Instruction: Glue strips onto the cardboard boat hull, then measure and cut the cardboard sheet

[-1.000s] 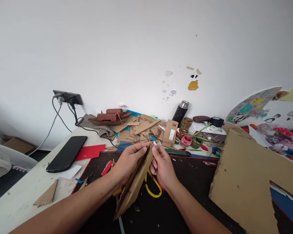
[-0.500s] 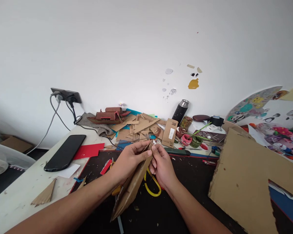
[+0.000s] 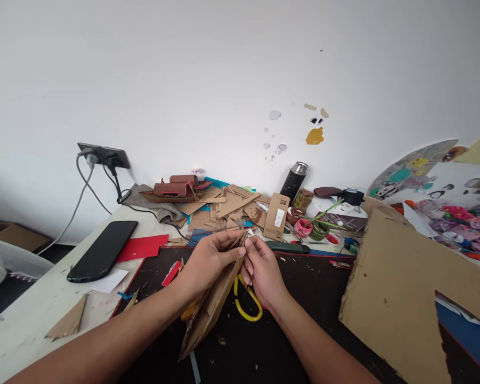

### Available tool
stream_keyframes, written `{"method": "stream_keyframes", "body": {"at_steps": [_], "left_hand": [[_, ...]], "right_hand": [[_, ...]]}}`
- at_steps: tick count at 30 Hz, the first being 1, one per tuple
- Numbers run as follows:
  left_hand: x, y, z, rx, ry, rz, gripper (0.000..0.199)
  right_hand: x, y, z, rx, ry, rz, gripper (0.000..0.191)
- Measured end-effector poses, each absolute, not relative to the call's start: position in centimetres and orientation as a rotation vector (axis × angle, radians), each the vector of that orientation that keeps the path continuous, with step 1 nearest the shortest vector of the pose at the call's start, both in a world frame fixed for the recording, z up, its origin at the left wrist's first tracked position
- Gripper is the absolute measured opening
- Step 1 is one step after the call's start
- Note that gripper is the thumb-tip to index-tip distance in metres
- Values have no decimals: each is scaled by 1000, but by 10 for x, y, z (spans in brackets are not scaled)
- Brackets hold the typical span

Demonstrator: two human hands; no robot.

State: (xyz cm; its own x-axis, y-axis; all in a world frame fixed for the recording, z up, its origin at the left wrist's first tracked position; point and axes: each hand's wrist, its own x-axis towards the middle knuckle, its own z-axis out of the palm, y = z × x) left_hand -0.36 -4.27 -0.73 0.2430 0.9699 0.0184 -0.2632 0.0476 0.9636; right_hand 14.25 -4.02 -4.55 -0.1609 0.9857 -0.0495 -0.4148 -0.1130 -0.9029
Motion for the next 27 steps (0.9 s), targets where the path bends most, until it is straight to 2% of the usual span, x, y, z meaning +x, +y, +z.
{"method": "stream_keyframes", "body": {"at_steps": [9,21,27], "left_hand": [[-6,-41,-8,1118,913,1134,46],[-11,-36,-12,1054,979,1103,60],[-18,-33,-9,1040,1024,1132,59]], "right_hand": [[140,-39,-49,-864,-929,1567,56],[140,-39,-51,-882,-926,1615,54],[139,-41,-47,-881,-913,1620,54]]}}
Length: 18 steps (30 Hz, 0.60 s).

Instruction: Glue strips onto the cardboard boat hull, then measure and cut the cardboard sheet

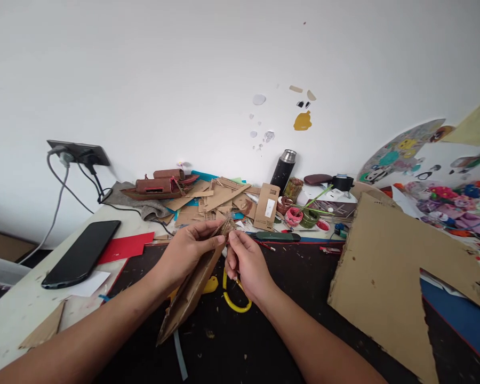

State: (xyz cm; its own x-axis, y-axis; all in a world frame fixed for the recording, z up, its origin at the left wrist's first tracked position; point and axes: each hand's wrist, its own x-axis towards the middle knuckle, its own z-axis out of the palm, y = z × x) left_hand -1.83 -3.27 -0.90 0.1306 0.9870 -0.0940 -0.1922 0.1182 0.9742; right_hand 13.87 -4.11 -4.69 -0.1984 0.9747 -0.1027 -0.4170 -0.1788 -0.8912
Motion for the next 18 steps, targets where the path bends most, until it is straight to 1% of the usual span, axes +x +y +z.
{"method": "stream_keyframes", "body": {"at_steps": [4,9,13,18], "left_hand": [[-24,-31,-9,1018,1055,1135,56],[-29,-29,-2,1030,1073,1188,56],[-30,-30,5,1020,1076,1210,59],[-27,-34,7,1033,1082,1197,58]], "right_hand": [[140,-41,-43,-898,-889,1602,55],[140,-40,-42,-901,-897,1611,58],[139,-41,-44,-911,-905,1638,54],[139,-41,-46,-908,-907,1632,50]]}}
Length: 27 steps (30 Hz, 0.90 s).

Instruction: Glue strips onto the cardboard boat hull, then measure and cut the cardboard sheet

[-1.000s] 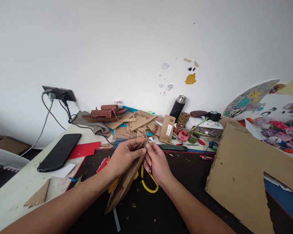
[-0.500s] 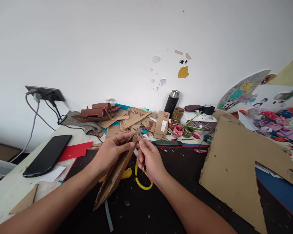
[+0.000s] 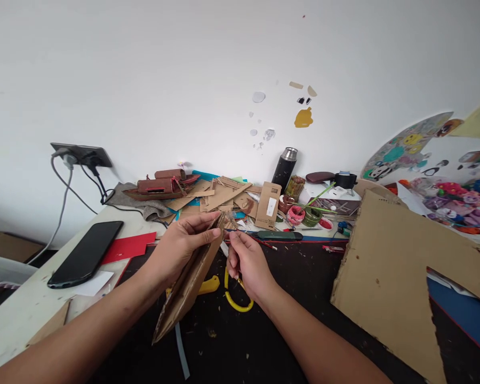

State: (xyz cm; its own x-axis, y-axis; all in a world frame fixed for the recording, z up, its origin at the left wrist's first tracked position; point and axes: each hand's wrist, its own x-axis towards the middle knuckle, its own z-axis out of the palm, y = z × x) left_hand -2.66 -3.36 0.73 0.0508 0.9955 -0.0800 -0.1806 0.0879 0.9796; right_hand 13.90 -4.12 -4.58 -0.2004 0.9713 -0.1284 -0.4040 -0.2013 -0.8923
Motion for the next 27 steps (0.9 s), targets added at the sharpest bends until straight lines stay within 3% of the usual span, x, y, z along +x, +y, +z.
{"method": "stream_keyframes", "body": {"at_steps": [15,27], "left_hand": [[-25,-37,12,1413,1146,1085,56],[-26,-37,11,1328,1024,923,67]], "right_hand": [[142,-37,-41,-885,-844,1581,51],[151,-34,-28,-810,-849,1551,51]]}}
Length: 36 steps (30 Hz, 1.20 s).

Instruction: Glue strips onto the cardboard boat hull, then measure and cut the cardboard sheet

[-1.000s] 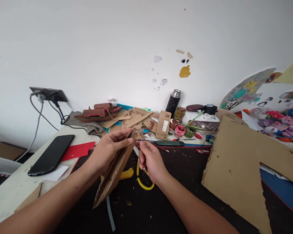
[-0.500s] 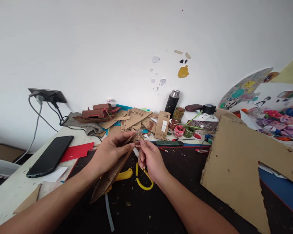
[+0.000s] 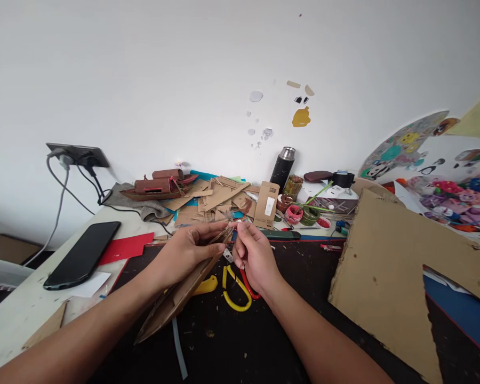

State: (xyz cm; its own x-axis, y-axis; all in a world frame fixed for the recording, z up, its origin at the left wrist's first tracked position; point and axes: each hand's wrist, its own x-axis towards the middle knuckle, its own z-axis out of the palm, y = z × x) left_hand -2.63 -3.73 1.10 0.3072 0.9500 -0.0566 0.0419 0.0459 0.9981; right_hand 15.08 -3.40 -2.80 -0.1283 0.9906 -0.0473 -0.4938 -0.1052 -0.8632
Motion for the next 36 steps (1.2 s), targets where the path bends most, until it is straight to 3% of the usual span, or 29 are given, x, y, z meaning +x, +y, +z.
{"method": "stream_keyframes", "body": {"at_steps": [36], "left_hand": [[-26,-36,8,1090,932,778,62]], "right_hand": [[150,-34,-33,-839,-857,1567,50]]}}
